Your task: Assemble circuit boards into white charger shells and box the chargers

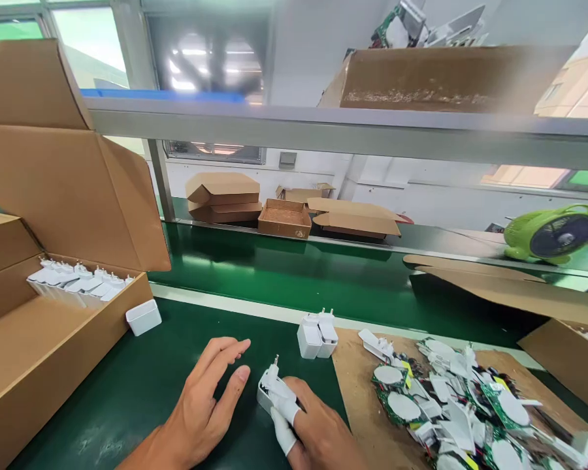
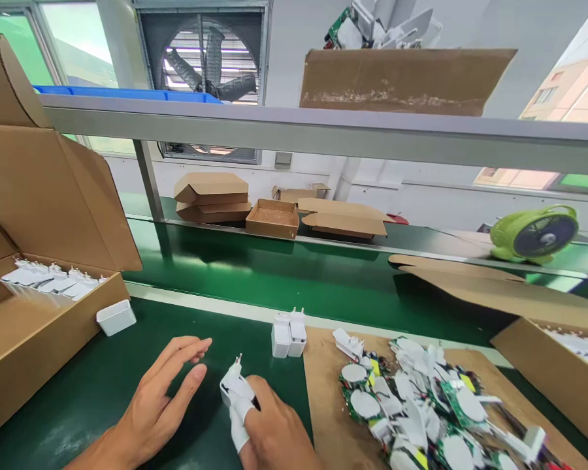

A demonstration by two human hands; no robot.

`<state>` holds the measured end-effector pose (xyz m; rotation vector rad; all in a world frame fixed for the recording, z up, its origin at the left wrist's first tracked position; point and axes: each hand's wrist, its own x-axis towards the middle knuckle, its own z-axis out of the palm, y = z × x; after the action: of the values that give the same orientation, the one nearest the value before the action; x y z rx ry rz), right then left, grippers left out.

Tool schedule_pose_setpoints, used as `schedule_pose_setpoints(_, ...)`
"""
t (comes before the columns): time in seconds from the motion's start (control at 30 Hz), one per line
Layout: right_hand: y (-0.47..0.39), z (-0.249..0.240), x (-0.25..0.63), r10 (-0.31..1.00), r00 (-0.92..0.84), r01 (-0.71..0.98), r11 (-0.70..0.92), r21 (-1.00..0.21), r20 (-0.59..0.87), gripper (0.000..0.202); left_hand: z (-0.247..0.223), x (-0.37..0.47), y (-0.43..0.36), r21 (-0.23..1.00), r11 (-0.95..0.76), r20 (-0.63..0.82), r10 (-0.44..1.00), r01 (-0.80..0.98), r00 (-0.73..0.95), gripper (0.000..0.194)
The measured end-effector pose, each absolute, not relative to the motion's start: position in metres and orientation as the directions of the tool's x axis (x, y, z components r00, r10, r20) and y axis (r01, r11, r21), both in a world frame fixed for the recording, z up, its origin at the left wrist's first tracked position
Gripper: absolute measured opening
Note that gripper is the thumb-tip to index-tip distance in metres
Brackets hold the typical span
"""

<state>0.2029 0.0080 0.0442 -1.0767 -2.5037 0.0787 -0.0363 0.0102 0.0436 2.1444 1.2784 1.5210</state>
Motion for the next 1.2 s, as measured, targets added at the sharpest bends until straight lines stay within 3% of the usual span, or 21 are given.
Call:
schedule_pose_setpoints(0.1, 0.009, 0.044, 0.202, 0.710, -0.643, 0.673, 0.703, -0.229, 0.288, 0.052, 0.041, -0.034, 0.011, 0.606, -0.613, 0.657, 0.745, 0.508, 0.116, 0.032)
schedule_pose_setpoints(0.3, 0.011, 0.050, 0.205, 0.666, -0.604, 0.621, 0.738, -0.264, 0.438, 0.061, 0.038, -0.036, 0.011, 0.571, -0.627, 0.660, 0.734, 0.530, 0.157, 0.034)
schedule_pose_setpoints(0.43, 0.011, 0.040, 0.203, 0.715, -0.605, 0.624, 0.699, -0.348, 0.351, 0.056, 0.041, -0.034, 0.010, 0.345, -0.775, 0.702, 0.588, 0.530, 0.402, 0.043)
schedule_pose_setpoints(0.5, 0.011, 0.032, 0.202, 0.700, -0.608, 0.604, 0.714, -0.353, 0.376, 0.058, 0.039, -0.031, 0.009, 0.284, -0.788, 0.666, 0.572, 0.545, 0.479, 0.046)
schedule_pose_setpoints(0.7, 0.014, 0.023, 0.199, 0.751, -0.481, 0.598, 0.658, -0.457, 0.452, 0.051, 0.024, -0.030, 0.004, 0.501, -0.629, 0.577, 0.755, 0.595, 0.312, 0.047)
schedule_pose_setpoints(0.93, 0.008, 0.026, 0.205, 0.757, -0.520, 0.625, 0.652, -0.428, 0.395, 0.060, 0.026, -0.026, 0.003, 0.685, -0.536, 0.439, 0.844, 0.493, 0.308, 0.044)
schedule_pose_setpoints(1.0, 0.010, 0.026, 0.205, 0.773, -0.520, 0.599, 0.633, -0.490, 0.364, 0.056, 0.024, -0.024, 0.003, 0.723, -0.508, 0.394, 0.860, 0.468, 0.325, 0.056)
schedule_pose_setpoints(1.1, 0.014, 0.027, 0.198, 0.864, -0.424, 0.417, 0.453, -0.788, 0.272, 0.034, 0.014, -0.021, 0.002, 0.739, -0.495, 0.380, 0.866, 0.457, 0.324, 0.100)
schedule_pose_setpoints(1.17, 0.016, 0.029, 0.190, 0.939, -0.334, 0.118, 0.125, -0.985, 0.079, 0.027, 0.008, -0.018, 0.000, 0.717, -0.529, 0.442, 0.848, 0.454, 0.291, 0.111)
schedule_pose_setpoints(1.2, 0.015, 0.031, 0.186, 0.945, -0.325, -0.045, -0.053, -0.998, -0.036, 0.034, 0.005, -0.016, -0.002, 0.700, -0.558, 0.492, 0.829, 0.445, 0.266, 0.107)
